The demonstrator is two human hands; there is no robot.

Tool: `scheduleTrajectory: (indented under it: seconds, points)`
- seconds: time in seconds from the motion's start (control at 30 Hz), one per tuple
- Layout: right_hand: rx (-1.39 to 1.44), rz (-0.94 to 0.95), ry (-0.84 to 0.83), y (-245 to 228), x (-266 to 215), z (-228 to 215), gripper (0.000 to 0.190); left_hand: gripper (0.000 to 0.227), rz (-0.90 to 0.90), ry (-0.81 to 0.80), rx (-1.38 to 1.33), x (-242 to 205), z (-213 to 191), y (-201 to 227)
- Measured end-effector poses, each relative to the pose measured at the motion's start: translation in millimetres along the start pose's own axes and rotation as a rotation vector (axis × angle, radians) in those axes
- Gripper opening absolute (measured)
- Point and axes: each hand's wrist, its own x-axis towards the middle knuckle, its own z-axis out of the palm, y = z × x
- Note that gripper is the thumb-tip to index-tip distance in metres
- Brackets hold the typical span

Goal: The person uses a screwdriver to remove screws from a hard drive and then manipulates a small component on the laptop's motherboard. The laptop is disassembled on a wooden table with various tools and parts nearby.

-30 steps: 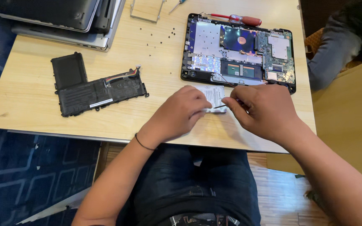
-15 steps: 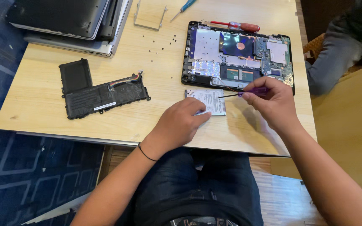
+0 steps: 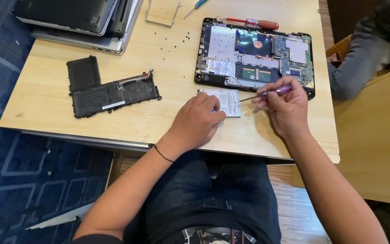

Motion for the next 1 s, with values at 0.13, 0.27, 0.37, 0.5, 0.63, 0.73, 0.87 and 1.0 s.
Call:
scheduleTrajectory:
  seconds: [0.13,0.27,0.37,0.5,0.63,0.73,0.87,1.0]
  points:
    - [-0.008,-0.014,-0.03,2,-3,0,0.019,0.011,-0.084,-0.009,-0.163,2,-9,2]
    - [-0.008,-0.03,-0.04,0,-3,4,0.019,0.017,-0.121,-0.012,-0.273,4,-13,2]
    - [-0.014,-0.027,-0.041,2,-1,0,0.019,0.018,-0.115,-0.015,-0.281,4,-12,0]
    - [-0.025,-0.027,-0.035,2,-3,2,0.02,0.016,-0.076,-0.011,-0.222,0,-9,1]
    - [-0.051,-0.036,-0.052,3,-2,-1,0.02,0.011,-0.044,0.01,-0.193,-4,-3,1]
    - [-0.059,-0.043,-0.052,3,-2,0,0.019,0.012,-0.041,0.014,-0.19,-4,-5,1]
    - [-0.06,-0.039,-0.062,3,-2,-2,0.019,0.012,-0.049,0.002,-0.207,-4,-9,2]
    - [-0.043,-0.043,-0.063,2,-2,2,0.02,0.017,-0.088,0.005,-0.257,-1,-14,4]
